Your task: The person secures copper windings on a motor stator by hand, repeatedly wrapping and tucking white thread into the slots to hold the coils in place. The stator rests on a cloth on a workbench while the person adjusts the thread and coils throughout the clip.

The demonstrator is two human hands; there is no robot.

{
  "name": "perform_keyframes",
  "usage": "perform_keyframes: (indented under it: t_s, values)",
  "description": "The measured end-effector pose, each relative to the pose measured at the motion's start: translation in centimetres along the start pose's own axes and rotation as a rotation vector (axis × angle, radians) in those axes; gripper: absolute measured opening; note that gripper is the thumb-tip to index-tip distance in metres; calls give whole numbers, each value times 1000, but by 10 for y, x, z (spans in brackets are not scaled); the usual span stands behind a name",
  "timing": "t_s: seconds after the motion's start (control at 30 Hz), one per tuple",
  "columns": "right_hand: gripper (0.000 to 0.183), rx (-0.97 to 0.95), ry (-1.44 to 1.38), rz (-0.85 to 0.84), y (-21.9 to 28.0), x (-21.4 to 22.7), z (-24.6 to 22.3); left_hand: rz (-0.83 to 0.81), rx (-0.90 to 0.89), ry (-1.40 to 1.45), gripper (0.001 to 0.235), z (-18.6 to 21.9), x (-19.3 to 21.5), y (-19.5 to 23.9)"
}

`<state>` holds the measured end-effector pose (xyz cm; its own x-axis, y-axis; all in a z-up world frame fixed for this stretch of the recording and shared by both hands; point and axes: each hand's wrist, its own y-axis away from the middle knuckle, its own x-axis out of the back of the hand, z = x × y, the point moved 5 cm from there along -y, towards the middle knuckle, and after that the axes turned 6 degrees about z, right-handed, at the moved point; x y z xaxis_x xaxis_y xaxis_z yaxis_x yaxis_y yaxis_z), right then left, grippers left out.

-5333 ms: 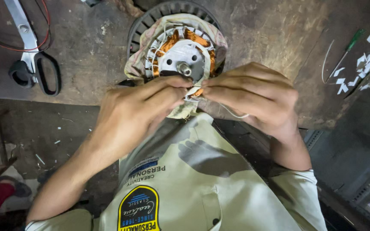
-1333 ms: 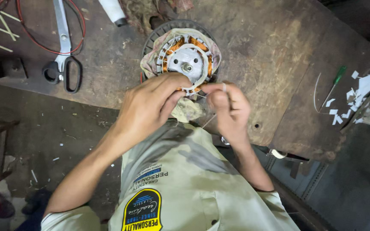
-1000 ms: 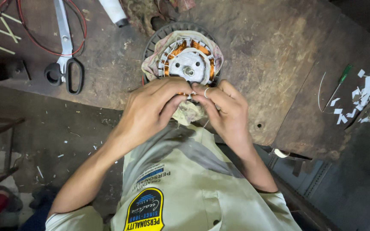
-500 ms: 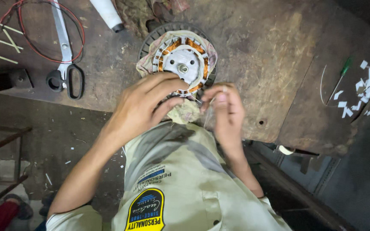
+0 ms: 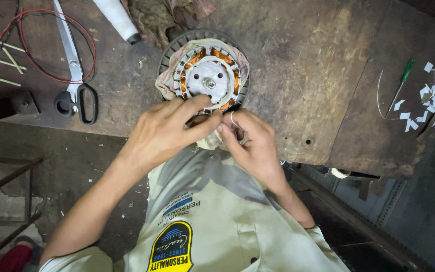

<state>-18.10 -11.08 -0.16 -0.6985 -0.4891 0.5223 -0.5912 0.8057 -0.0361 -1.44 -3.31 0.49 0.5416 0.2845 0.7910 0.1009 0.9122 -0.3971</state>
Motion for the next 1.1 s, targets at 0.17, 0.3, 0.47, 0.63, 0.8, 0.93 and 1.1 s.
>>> perform_keyframes:
  t_s: [0.17, 0.3, 0.47, 0.63, 0.8, 0.93, 1.1]
  values:
    - [11, 19, -48, 26, 3, 2, 2, 16, -46, -28, 41, -1, -3, 2]
    - [12, 11, -17, 79, 8, 3, 0, 34, -6, 110, 37, -9, -2, 3]
    - [13, 39, -1, 116, 11, 3, -6, 128, 142, 276, 33, -14, 0, -3]
    - [16, -62, 106, 185, 12, -1, -7, 89, 201, 407, 33, -19, 10, -5]
    - [24, 212, 203, 319, 6, 0, -36, 111, 235, 408, 30, -17, 7, -7]
    - [26, 247, 365, 281, -7, 0, -56, 212, 131, 333, 36, -13, 3, -9]
    - [20, 119, 534, 186, -17, -1, -70, 213, 133, 338, 38, -14, 1, -8]
